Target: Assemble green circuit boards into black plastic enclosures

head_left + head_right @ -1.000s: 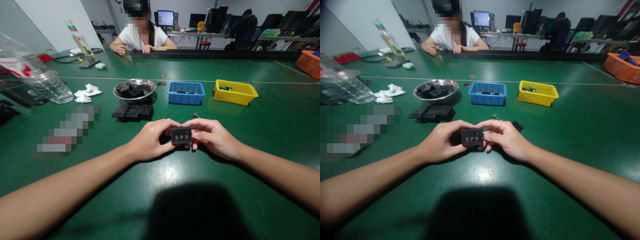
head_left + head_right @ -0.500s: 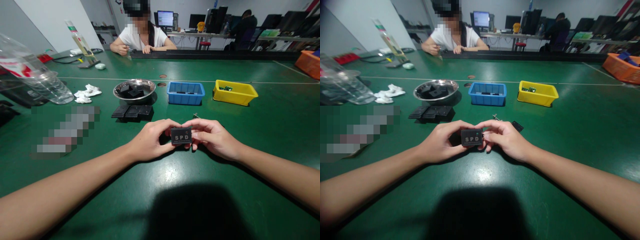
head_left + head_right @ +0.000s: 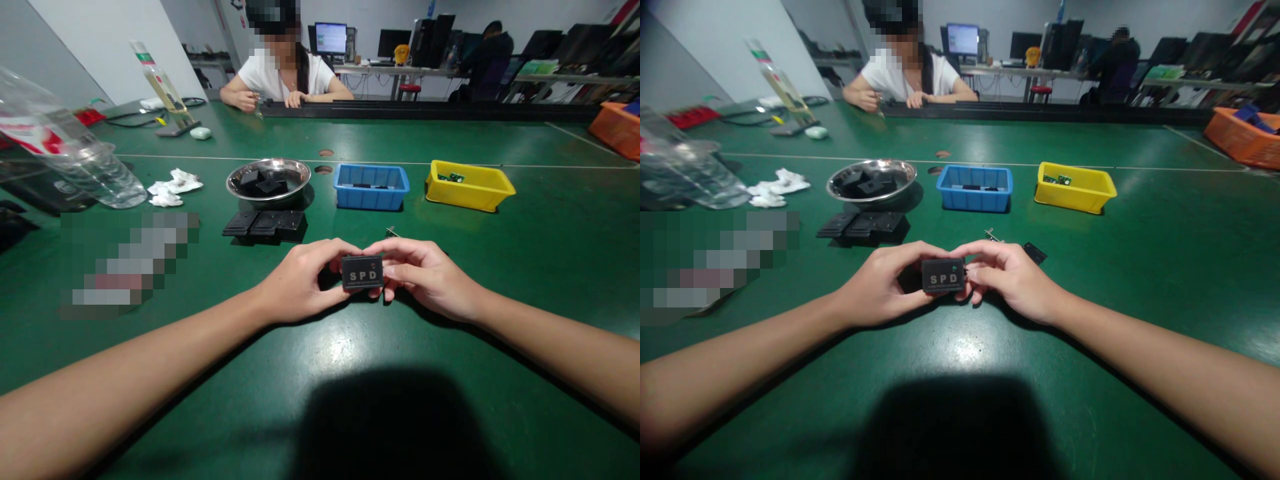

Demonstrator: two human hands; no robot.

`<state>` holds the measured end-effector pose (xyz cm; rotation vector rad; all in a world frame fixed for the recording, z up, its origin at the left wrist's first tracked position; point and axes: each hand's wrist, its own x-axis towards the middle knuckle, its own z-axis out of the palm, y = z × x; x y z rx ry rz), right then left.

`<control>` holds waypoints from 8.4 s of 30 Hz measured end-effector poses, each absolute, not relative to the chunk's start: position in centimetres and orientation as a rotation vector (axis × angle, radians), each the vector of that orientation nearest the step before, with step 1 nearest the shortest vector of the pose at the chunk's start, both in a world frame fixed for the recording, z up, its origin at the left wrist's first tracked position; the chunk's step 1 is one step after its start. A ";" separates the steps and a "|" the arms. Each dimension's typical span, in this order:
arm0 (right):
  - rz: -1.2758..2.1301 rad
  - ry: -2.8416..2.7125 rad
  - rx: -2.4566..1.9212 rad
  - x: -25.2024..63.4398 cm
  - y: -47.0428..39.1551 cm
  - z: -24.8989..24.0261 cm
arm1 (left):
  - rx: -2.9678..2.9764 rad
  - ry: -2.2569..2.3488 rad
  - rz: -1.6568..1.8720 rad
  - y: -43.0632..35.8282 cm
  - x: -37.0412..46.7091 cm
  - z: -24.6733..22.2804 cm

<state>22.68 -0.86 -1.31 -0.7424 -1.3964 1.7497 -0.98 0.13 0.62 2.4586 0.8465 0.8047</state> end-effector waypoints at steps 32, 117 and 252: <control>1.743 -1.398 -0.713 22.7 -0.9 -1.3 | 2.467 0.814 0.830 0.1 -0.9 0.6; 1.792 -1.303 -0.763 22.6 -0.8 -1.2 | 2.463 0.859 0.816 0.1 -1.0 0.5; 1.510 -1.562 -0.830 22.4 -1.6 -1.0 | 2.534 0.829 0.925 0.2 -0.9 0.5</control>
